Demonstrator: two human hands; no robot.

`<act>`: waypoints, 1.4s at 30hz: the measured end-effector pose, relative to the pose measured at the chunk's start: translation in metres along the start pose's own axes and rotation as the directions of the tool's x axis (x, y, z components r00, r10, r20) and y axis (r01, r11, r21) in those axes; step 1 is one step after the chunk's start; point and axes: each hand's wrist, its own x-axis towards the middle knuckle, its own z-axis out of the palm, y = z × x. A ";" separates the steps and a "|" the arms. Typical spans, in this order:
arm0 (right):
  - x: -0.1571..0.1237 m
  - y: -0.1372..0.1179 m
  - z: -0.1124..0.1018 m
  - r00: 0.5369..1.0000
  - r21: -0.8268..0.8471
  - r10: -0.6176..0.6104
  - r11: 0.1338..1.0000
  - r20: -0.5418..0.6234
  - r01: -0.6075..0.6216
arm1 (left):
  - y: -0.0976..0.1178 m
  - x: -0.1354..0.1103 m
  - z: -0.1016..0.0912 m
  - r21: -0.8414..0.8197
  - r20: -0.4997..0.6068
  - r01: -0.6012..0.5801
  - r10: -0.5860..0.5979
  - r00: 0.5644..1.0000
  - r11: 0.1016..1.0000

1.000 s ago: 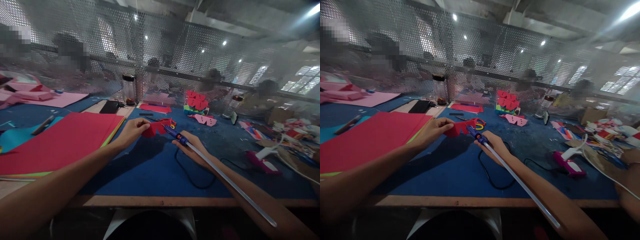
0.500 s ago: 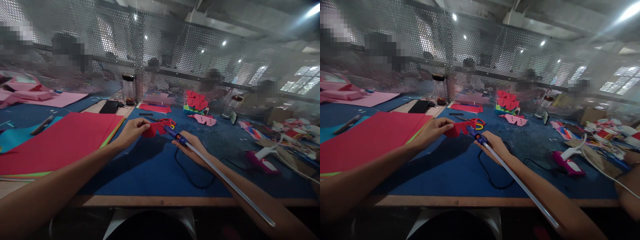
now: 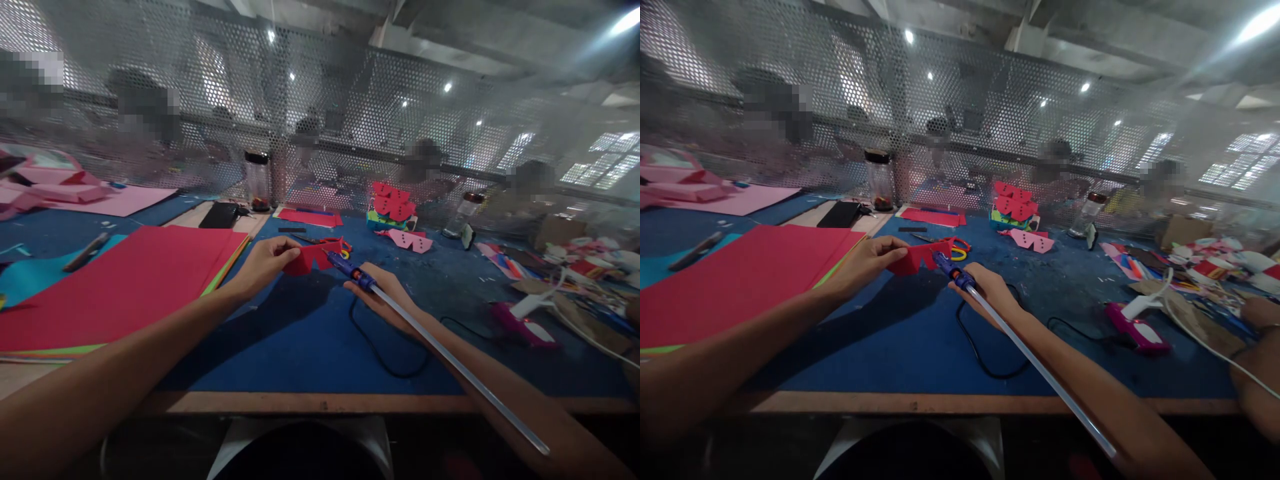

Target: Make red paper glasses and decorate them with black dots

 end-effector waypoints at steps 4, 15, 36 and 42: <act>0.000 -0.001 0.000 1.000 -0.005 0.015 1.000 0.002 -0.015 | 0.002 0.000 0.000 -0.004 -0.004 0.003 -0.003 1.000 1.000; 0.000 0.001 0.001 1.000 -0.019 0.011 1.000 0.013 -0.010 | -0.003 0.001 0.000 -0.002 0.000 -0.002 0.002 1.000 1.000; -0.003 -0.001 -0.002 0.992 0.204 0.116 0.971 0.041 -0.122 | -0.008 0.005 -0.001 -0.048 0.000 0.022 -0.022 1.000 0.999; -0.003 0.000 -0.001 0.977 0.274 0.208 0.938 0.045 -0.213 | -0.018 0.012 -0.006 -0.096 -0.045 0.006 -0.010 0.999 0.995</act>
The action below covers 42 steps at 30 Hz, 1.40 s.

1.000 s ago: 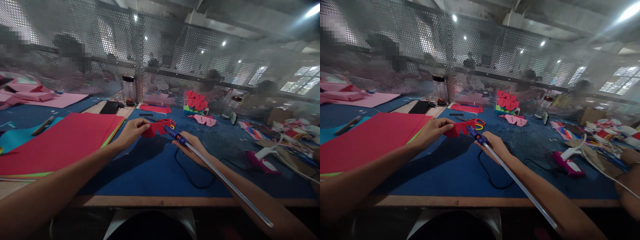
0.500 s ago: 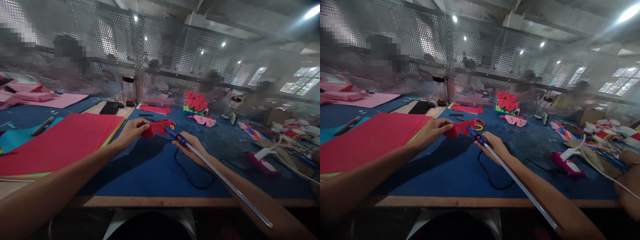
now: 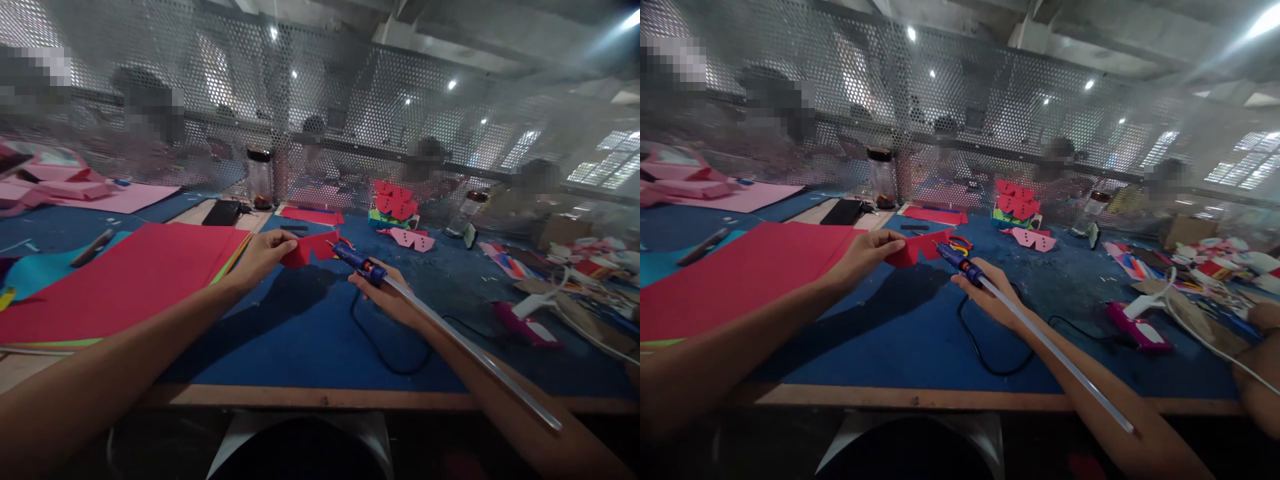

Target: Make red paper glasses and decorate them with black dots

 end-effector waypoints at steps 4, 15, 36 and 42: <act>0.003 0.005 0.001 0.998 0.067 0.070 0.995 -0.009 -0.069 | 0.001 0.005 -0.012 0.035 -0.087 -0.035 0.038 0.995 0.999; 0.020 0.004 -0.003 0.956 0.187 0.126 0.966 0.266 -0.179 | -0.007 0.011 -0.087 0.122 -0.293 0.066 -0.028 0.956 0.990; 0.049 -0.003 0.015 0.843 -0.115 0.225 0.974 0.488 -0.193 | -0.026 -0.001 -0.092 0.154 -0.269 0.051 -0.008 0.963 0.987; 0.050 0.006 0.017 0.855 -0.126 0.216 0.976 0.470 -0.178 | -0.028 -0.002 -0.094 0.165 -0.253 0.063 -0.019 0.967 0.984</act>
